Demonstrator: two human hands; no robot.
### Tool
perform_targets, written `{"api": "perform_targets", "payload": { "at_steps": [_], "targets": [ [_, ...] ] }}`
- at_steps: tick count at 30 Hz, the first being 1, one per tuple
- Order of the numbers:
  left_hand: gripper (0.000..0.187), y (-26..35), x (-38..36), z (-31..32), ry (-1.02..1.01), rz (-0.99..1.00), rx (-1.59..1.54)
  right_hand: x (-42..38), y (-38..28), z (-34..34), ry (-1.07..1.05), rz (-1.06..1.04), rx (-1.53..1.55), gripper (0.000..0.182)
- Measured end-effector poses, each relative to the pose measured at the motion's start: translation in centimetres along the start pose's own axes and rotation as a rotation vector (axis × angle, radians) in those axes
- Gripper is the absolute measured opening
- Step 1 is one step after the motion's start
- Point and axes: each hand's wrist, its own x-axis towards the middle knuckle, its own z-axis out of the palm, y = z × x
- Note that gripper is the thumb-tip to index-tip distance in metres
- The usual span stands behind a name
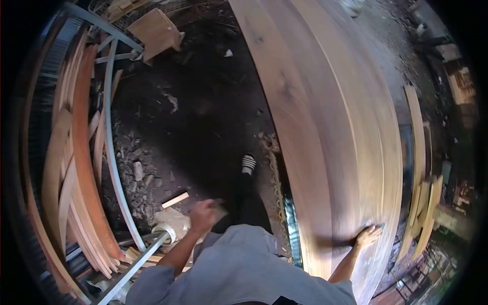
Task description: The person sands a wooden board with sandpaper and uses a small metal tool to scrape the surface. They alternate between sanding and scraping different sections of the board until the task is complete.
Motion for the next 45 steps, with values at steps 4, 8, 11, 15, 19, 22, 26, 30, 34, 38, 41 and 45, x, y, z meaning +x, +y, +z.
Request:
{"api": "perform_targets", "payload": {
  "at_steps": [4,8,11,15,19,22,26,30,34,38,41,45],
  "targets": [
    [0.035,-18.1,-5.6,-3.5,-0.221,-0.983,0.221,-1.4,-25.3,-4.0,0.029,-0.268,-0.069,0.07],
    [0.045,-29.6,-10.8,-5.9,-0.709,-0.833,0.353,-1.0,-46.3,-7.6,0.041,-0.424,0.062,0.068],
    [0.049,-27.9,-5.8,-11.3,-0.579,-1.053,0.162,-1.4,-58.6,-9.6,0.026,-0.465,0.088,0.068],
    [0.05,-32.5,5.1,-14.9,-0.586,-1.044,0.155,-2.0,-70.9,-12.3,0.013,-0.44,0.102,0.067],
    [0.051,-36.5,26.5,-23.3,-0.501,-1.098,0.143,-3.3,-78.5,-13.3,-0.024,-0.322,0.109,0.067],
    [0.043,-46.7,44.1,-25.3,-0.572,-0.632,0.315,-4.0,-84.1,-13.3,-0.018,-0.253,0.127,0.066],
    [0.027,-41.2,71.1,-35.7,-0.219,-0.258,0.146,-4.8,-91.7,-13.8,-0.014,-0.226,0.169,0.064],
    [0.019,-31.9,95.3,-39.4,0.017,0.178,-0.123,-4.7,-100.5,-14.5,0.047,-0.355,0.303,0.058],
    [0.015,-23.0,113.7,-37.1,-0.048,0.291,-0.642,-1.4,-112.1,-15.4,0.037,-0.543,0.706,0.052],
    [0.022,-11.0,122.2,-36.0,-0.452,-0.053,-0.916,3.1,-124.8,-19.0,0.047,-0.407,1.151,0.041],
    [0.029,-5.6,127.6,-32.4,-0.565,-0.106,-1.004,8.1,-132.6,-21.1,0.071,-0.3,1.255,0.038],
    [0.037,1.1,133.9,-28.9,-0.691,-0.085,-0.924,16.7,-141.3,-22.3,-0.208,-0.03,1.448,0.045]
  ]
}}
